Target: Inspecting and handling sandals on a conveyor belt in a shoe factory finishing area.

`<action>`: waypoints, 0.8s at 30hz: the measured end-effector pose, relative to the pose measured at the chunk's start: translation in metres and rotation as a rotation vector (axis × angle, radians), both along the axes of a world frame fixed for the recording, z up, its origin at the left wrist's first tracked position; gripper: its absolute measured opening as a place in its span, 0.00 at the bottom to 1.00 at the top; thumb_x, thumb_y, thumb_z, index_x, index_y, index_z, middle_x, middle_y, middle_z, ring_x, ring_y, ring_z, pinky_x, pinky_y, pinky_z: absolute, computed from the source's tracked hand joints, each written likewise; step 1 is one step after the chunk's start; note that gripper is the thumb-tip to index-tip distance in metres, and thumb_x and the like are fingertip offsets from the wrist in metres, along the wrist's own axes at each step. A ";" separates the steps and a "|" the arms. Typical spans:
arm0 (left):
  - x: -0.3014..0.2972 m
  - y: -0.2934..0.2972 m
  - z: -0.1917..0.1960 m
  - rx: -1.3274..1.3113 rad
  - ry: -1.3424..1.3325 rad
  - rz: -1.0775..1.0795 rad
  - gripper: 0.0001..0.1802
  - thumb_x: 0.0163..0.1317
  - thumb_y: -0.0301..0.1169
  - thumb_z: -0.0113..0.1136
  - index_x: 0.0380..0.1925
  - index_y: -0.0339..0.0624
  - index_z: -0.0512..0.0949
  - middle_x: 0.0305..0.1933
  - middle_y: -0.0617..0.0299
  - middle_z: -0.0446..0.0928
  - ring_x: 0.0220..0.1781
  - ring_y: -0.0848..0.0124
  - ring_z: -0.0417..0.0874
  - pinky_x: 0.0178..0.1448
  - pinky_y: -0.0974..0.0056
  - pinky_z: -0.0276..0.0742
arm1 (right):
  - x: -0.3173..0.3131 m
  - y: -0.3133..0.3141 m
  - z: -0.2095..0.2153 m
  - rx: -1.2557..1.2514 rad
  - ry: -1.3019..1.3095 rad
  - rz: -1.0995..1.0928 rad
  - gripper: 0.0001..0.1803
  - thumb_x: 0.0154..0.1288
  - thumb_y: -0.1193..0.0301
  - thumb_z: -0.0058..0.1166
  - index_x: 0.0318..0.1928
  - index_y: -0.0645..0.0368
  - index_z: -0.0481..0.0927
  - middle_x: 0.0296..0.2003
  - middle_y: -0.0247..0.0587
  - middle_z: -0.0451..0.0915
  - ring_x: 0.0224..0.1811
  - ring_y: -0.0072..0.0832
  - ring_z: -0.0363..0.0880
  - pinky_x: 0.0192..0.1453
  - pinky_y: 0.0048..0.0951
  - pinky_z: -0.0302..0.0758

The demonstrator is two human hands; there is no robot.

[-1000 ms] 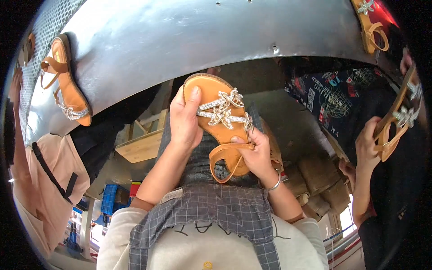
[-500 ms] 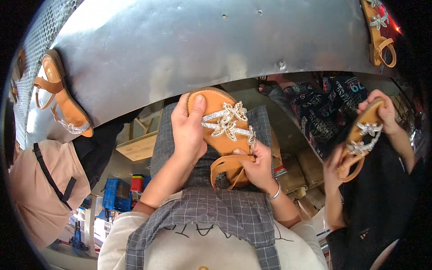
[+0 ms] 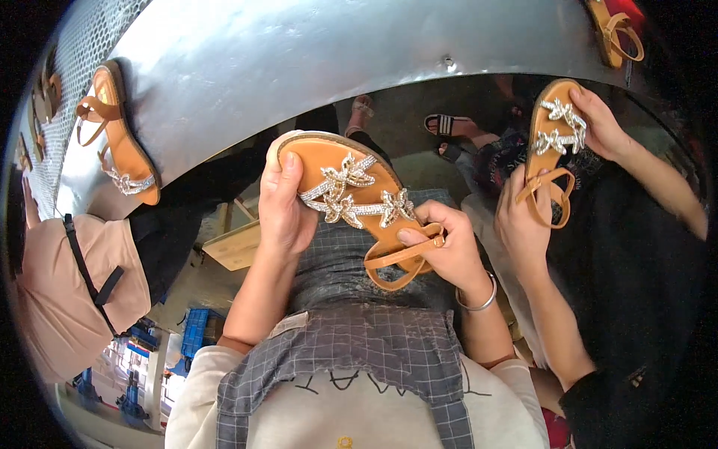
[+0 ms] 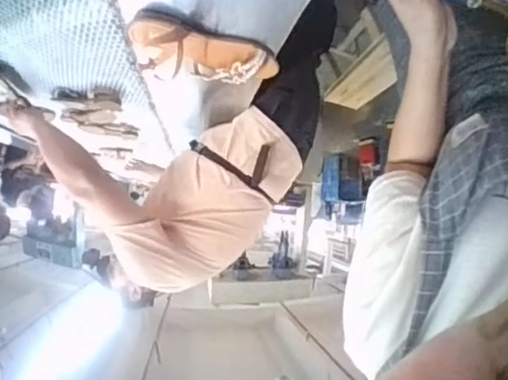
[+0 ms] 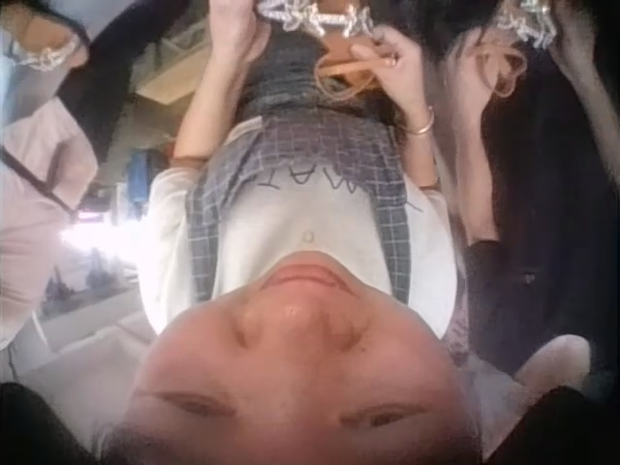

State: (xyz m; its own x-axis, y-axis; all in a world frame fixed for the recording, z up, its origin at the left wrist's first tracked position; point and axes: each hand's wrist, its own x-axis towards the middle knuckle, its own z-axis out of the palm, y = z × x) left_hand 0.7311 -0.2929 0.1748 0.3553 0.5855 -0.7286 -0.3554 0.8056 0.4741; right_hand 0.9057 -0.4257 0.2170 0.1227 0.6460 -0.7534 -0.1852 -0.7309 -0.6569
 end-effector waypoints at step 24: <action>-0.018 0.027 -0.034 -0.040 0.363 0.077 0.11 0.54 0.23 0.68 0.35 0.29 0.78 0.34 0.56 0.81 0.34 0.74 0.81 0.40 0.70 0.78 | 0.013 0.097 -0.060 -0.023 -0.264 0.193 0.14 0.50 0.70 0.69 0.19 0.63 0.75 0.15 0.26 0.70 0.19 0.10 0.63 0.22 0.17 0.59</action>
State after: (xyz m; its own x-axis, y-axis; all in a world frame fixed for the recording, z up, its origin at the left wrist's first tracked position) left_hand 0.7128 -0.2657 0.1408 0.0261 0.5688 -0.8221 -0.2302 0.8036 0.5488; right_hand 0.9185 -0.3287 0.1575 0.1924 0.6597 -0.7265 0.1324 -0.7510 -0.6469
